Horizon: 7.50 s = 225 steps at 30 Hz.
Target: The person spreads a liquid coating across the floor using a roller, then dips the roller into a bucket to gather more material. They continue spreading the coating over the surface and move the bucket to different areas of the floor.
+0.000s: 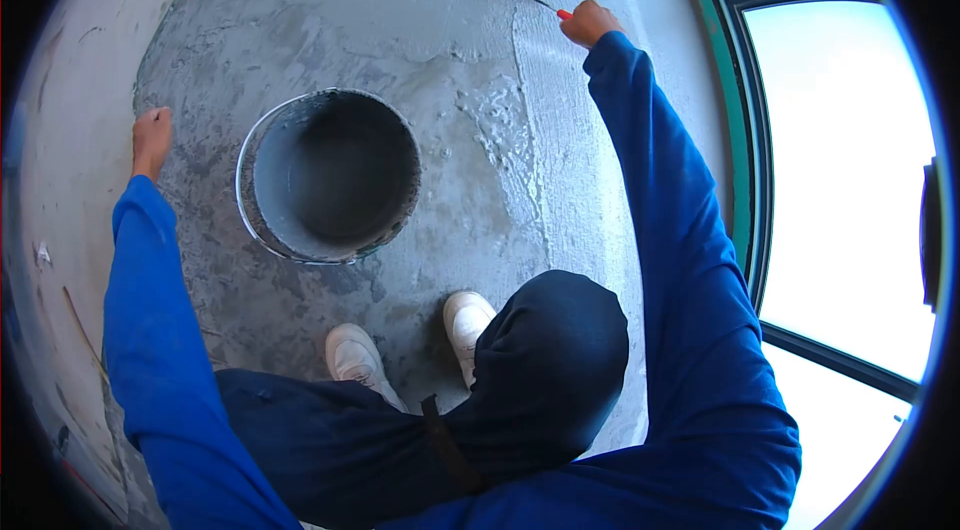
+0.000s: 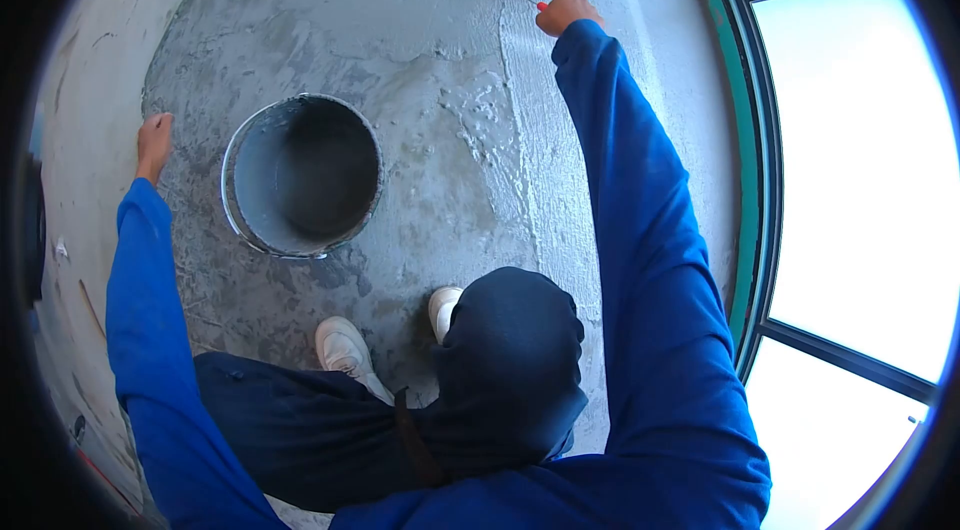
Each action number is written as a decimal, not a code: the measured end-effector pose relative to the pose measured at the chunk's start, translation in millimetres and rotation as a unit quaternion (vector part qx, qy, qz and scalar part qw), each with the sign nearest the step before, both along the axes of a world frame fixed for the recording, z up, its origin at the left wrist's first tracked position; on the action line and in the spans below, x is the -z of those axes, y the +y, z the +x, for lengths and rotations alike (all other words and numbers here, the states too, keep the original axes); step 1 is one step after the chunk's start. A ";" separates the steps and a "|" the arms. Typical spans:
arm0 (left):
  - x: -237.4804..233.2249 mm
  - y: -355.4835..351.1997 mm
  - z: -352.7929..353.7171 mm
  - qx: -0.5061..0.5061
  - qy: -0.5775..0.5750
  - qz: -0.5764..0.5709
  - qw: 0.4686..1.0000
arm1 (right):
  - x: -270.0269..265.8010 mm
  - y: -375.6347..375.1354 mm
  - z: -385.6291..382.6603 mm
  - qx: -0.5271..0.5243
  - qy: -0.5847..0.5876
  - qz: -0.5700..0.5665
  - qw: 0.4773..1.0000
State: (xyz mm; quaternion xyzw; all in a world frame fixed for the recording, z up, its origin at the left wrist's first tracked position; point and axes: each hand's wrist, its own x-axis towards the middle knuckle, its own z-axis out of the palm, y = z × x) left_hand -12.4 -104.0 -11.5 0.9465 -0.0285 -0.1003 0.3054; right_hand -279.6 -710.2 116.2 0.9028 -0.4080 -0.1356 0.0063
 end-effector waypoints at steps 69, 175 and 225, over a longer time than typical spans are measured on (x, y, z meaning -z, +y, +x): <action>-158.2 7.7 59.7 0.122 -0.240 0.309 0.912 | 18.0 133.4 -125.1 -0.001 -0.056 0.100 0.993; -297.7 -33.0 -177.4 0.314 -0.033 -0.270 0.910 | 28.7 186.6 -93.6 0.110 -0.104 0.065 0.986; -329.2 -21.0 -198.8 0.416 -0.062 -0.287 0.861 | 33.7 207.9 -68.1 0.096 -0.097 0.052 0.989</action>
